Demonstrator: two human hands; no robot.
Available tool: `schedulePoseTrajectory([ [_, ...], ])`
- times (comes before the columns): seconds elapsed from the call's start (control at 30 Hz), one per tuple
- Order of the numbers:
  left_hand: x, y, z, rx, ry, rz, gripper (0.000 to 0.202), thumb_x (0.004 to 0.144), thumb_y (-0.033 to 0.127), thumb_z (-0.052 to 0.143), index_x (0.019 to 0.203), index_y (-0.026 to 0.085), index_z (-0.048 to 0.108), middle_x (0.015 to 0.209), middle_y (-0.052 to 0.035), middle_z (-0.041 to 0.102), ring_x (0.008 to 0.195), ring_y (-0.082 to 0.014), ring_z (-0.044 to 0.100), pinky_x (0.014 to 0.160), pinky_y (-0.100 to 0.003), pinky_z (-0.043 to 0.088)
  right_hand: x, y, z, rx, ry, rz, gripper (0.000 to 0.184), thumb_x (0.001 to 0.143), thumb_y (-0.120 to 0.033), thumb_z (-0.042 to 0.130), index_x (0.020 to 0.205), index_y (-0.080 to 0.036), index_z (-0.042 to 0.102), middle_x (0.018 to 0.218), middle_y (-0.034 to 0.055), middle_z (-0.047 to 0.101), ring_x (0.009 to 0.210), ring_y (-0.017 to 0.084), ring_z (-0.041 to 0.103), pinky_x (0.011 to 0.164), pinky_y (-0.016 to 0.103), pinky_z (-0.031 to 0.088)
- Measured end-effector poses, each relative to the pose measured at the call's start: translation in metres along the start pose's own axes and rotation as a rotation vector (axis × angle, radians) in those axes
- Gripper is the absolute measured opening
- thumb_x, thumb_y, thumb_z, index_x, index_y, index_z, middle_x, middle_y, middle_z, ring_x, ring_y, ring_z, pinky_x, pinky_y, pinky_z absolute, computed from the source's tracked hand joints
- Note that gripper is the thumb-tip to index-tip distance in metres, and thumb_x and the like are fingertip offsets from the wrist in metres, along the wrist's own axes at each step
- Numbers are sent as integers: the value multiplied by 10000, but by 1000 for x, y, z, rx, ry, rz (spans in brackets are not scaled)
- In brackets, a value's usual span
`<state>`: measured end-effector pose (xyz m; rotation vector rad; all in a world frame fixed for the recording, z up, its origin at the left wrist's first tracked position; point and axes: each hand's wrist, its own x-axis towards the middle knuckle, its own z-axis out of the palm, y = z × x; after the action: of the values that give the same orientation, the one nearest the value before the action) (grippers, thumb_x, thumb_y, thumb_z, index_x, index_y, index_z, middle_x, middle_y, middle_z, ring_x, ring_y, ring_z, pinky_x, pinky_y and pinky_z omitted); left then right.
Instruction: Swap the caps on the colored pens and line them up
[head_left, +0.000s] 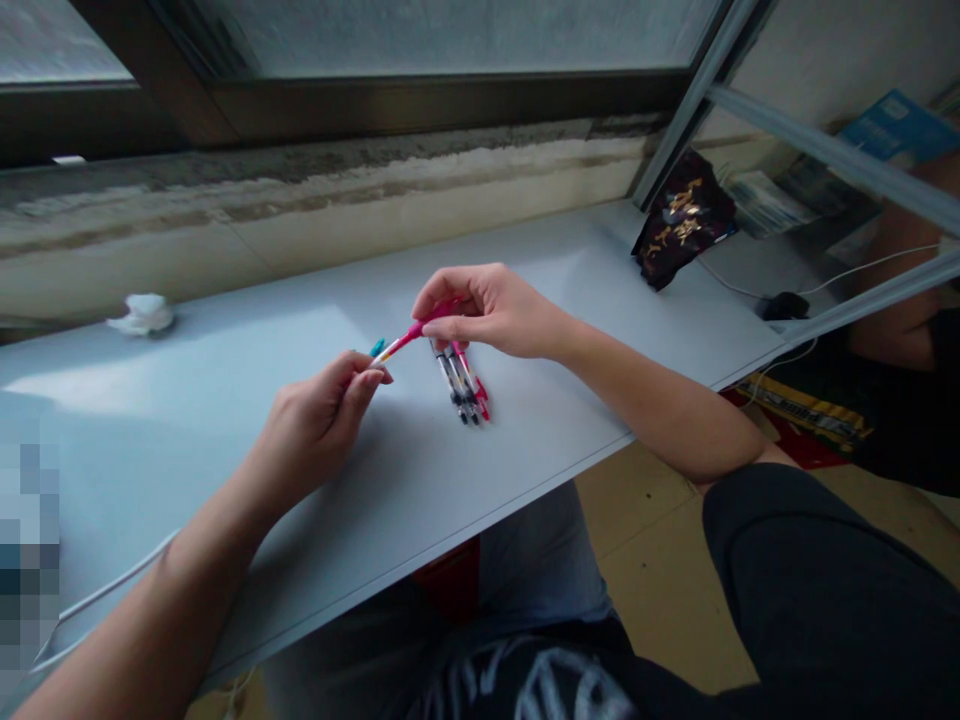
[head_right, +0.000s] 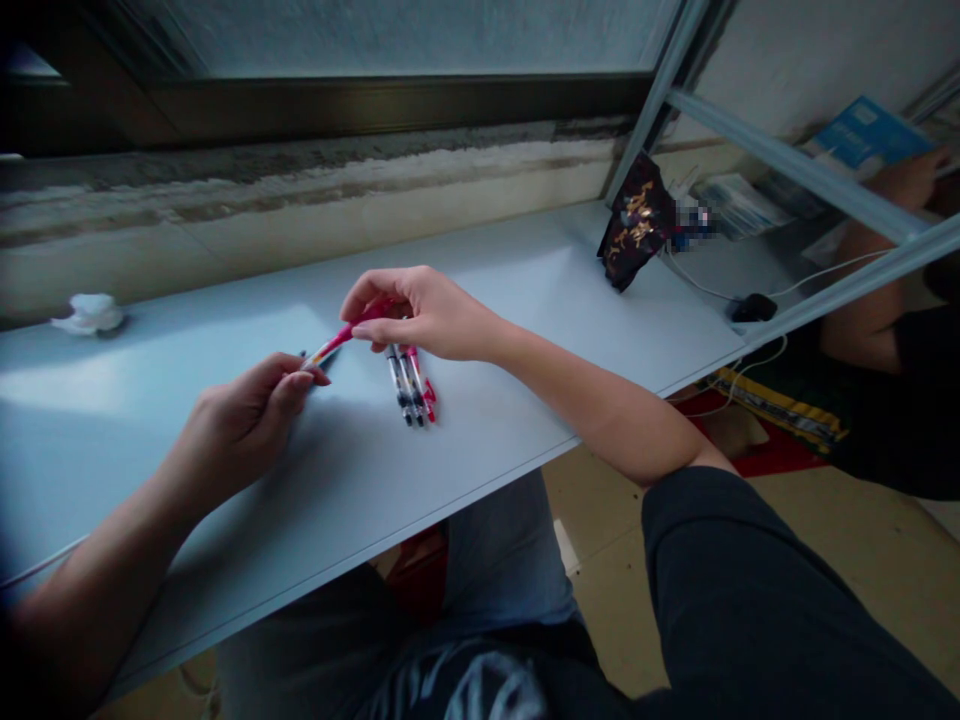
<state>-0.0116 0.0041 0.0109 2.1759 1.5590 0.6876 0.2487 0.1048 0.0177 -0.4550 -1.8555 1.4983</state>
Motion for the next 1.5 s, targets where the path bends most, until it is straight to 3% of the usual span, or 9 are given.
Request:
schedulePoseTrajectory([
  [0.17,0,-4,2,-25,29,40,310,1085,485,478,1141,207,604,705,61,615,546,-114,503,601,-224,423,1,-2,-5,31,27,0,196,925,-169,761,1076,-134,642,917,27,750,829,114,727,712,216,571],
  [0.43,1,-11,5,-51,77,126,194,1083,413,521,1078,237,602,735,48,662,603,-131,623,641,-243,482,3,1,-1,-40,113,-73,250,958,-262,778,1102,-132,621,913,5,721,774,94,691,726,226,577],
  [0.77,-1,-4,6,-41,51,136,228,1065,406,527,1131,215,633,744,39,671,591,-124,615,629,-237,481,0,8,10,43,-32,-2,179,921,-168,811,1046,-117,693,956,51,789,778,98,705,743,239,613],
  [0.9,-1,-1,6,-27,39,159,274,1079,428,518,1179,211,654,740,40,673,576,-118,606,626,-231,475,-3,1,15,-86,-25,89,231,969,-327,810,950,-117,713,807,37,776,659,101,671,628,228,542],
  [1.03,0,-2,6,24,33,165,328,1076,496,542,1176,223,694,748,29,679,595,-127,627,648,-237,490,-7,-7,17,-410,-8,144,540,1075,-542,655,716,-139,649,576,2,640,561,97,578,584,238,397],
  [1.23,-1,-6,6,21,101,143,311,1081,471,559,1194,218,702,770,25,729,609,-129,665,682,-236,537,-6,-4,11,-360,13,-38,386,954,-396,828,1178,-129,662,840,-15,702,723,103,593,691,241,412],
  [1.3,-2,-5,5,-9,109,132,297,1077,465,571,1182,223,707,779,21,744,621,-133,683,676,-235,554,-6,-5,11,-342,28,-52,302,987,-406,792,1028,-135,666,807,-14,671,704,98,559,675,246,395],
  [1.4,-3,-3,5,-51,118,133,279,1069,466,593,1159,238,727,808,3,765,682,-157,723,658,-240,575,-7,-6,13,-375,50,2,515,1095,-541,626,749,-159,606,641,-26,567,612,92,484,630,266,352],
  [1.5,-3,-2,5,-28,140,149,267,1064,459,609,1156,249,746,807,-6,778,752,-185,752,707,-273,600,-6,-5,11,-380,49,4,508,1093,-597,609,857,-148,648,660,-29,586,621,96,503,633,264,357],
])
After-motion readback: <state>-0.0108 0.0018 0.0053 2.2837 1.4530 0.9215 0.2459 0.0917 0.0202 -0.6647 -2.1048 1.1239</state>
